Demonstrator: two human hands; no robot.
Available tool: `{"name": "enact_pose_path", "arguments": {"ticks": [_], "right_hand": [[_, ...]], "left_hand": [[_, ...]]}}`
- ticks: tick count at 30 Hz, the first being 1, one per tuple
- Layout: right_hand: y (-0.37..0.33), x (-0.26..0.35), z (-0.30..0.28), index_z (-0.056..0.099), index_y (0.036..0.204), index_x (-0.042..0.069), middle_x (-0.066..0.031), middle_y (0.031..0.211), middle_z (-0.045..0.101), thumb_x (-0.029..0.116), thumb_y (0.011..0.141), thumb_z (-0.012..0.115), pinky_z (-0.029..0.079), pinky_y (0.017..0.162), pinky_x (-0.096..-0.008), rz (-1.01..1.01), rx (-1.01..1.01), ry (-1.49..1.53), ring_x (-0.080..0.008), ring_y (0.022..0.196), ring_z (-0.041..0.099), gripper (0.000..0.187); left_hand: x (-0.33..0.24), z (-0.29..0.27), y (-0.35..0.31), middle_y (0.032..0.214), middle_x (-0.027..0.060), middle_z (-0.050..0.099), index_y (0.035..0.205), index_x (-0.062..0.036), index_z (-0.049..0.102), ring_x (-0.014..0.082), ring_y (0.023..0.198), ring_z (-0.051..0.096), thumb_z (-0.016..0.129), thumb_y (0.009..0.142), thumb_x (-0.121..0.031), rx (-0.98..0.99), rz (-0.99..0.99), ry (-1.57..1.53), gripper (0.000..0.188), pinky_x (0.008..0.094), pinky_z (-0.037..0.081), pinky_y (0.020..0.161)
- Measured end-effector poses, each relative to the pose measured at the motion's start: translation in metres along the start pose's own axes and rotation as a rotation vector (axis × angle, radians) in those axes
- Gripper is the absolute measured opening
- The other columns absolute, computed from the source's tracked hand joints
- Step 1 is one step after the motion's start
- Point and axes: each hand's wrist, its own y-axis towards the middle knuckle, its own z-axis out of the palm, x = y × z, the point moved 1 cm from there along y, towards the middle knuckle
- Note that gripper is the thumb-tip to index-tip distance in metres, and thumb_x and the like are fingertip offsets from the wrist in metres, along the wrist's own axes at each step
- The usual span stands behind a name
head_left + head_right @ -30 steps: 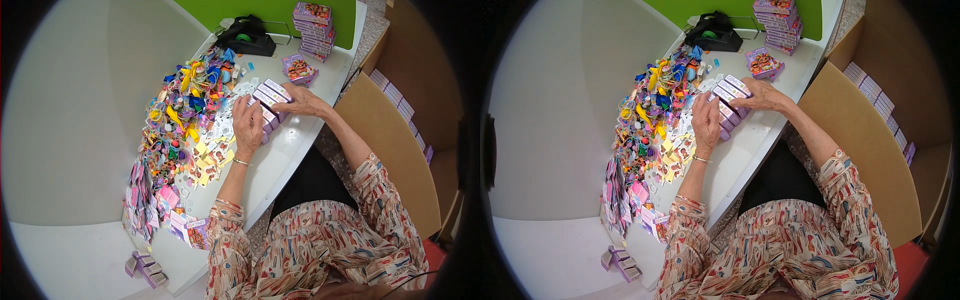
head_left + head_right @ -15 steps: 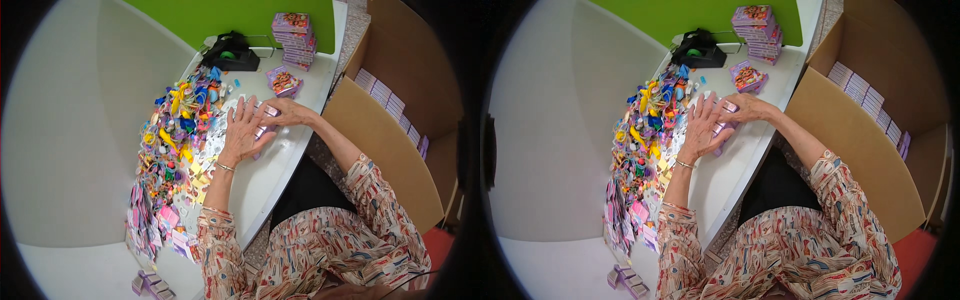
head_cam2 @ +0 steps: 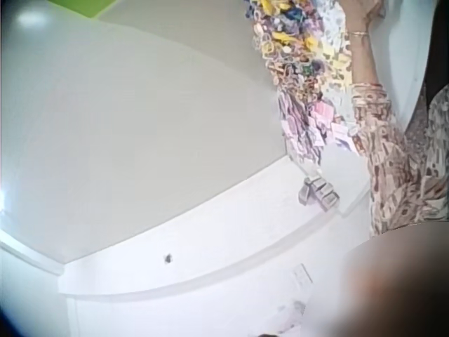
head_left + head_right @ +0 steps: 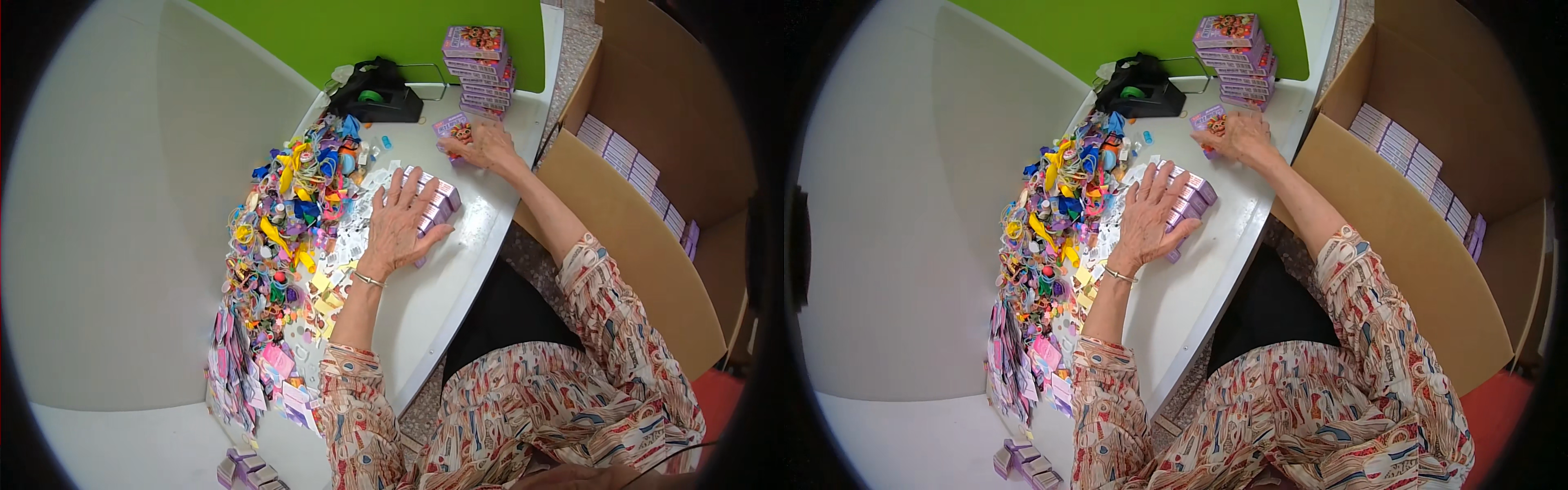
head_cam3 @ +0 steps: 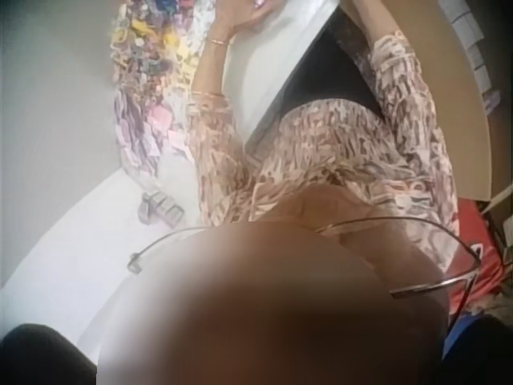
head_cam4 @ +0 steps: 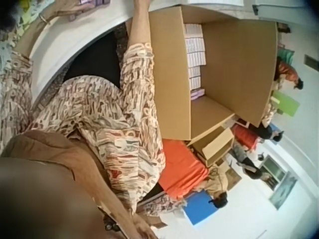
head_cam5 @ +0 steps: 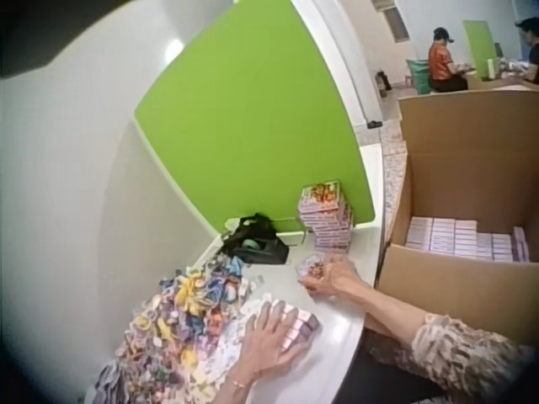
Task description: Assembling individual toy boxes, filling them with toys, and packing the smaller boxes into a large shipping carton.
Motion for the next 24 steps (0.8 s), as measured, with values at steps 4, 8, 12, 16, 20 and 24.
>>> {"name": "enact_pose_path", "arguments": {"ticks": [4, 8, 12, 16, 20, 24], "right_hand": [[-0.006, 0.010, 0.010, 0.051, 0.121, -0.004, -0.0246, 0.118, 0.054, 0.064, 0.061, 0.073, 0.041, 0.090, -0.0514, -0.053, -0.039, -0.121, -0.0393, 0.112, 0.049, 0.093], [-0.019, 0.028, 0.005, 0.048, 0.126, 0.008, -0.0229, 0.118, 0.051, 0.046, 0.067, 0.076, 0.040, 0.089, -0.0510, -0.183, 0.005, -0.149, -0.0390, 0.112, 0.048, 0.075], [-0.027, 0.031, -0.002, 0.046, 0.130, 0.014, -0.0230, 0.119, 0.050, 0.026, 0.080, 0.067, 0.040, 0.090, -0.0507, -0.406, 0.036, -0.201, -0.0390, 0.111, 0.048, 0.056], [-0.031, 0.025, -0.001, 0.043, 0.134, 0.014, -0.0232, 0.119, 0.050, 0.025, 0.084, 0.061, 0.041, 0.093, -0.0490, -0.604, 0.160, -0.081, -0.0378, 0.108, 0.050, 0.054], [-0.030, 0.030, -0.009, 0.035, 0.139, 0.003, -0.0261, 0.126, 0.046, 0.046, 0.092, 0.048, 0.036, 0.102, -0.0432, -0.436, 0.338, 0.120, -0.0378, 0.117, 0.046, 0.066], [-0.041, 0.061, -0.029, 0.029, 0.141, -0.004, -0.0283, 0.132, 0.041, 0.071, 0.079, 0.049, 0.036, 0.104, -0.0433, -0.311, 0.582, -0.068, -0.0393, 0.123, 0.043, 0.099]], "left_hand": [[-0.001, 0.000, -0.002, 0.144, 0.0156, 0.037, 0.136, -0.0147, 0.047, 0.0372, 0.135, 0.029, 0.058, 0.081, -0.059, 0.011, -0.002, 0.012, 0.072, 0.0557, 0.027, 0.104], [0.003, -0.001, -0.006, 0.144, 0.0155, 0.037, 0.136, -0.0148, 0.048, 0.0373, 0.135, 0.029, 0.057, 0.081, -0.060, 0.007, -0.008, 0.017, 0.072, 0.0556, 0.027, 0.104], [0.001, -0.001, -0.004, 0.147, 0.0167, 0.033, 0.140, -0.0133, 0.041, 0.0366, 0.136, 0.029, 0.055, 0.082, -0.060, 0.037, -0.008, 0.034, 0.076, 0.0515, 0.026, 0.107], [0.003, 0.003, -0.002, 0.146, 0.0191, 0.032, 0.142, -0.0098, 0.035, 0.0375, 0.135, 0.031, 0.056, 0.081, -0.061, -0.027, -0.027, -0.022, 0.083, 0.0493, 0.026, 0.108], [0.005, 0.006, -0.001, 0.147, 0.0206, 0.029, 0.144, -0.0061, 0.029, 0.0385, 0.136, 0.029, 0.056, 0.080, -0.063, -0.028, -0.021, -0.035, 0.090, 0.0515, 0.025, 0.108], [0.008, 0.007, -0.003, 0.147, 0.0213, 0.028, 0.145, -0.0052, 0.026, 0.0379, 0.137, 0.027, 0.059, 0.079, -0.060, -0.032, -0.044, -0.121, 0.092, 0.0543, 0.023, 0.109]]}}
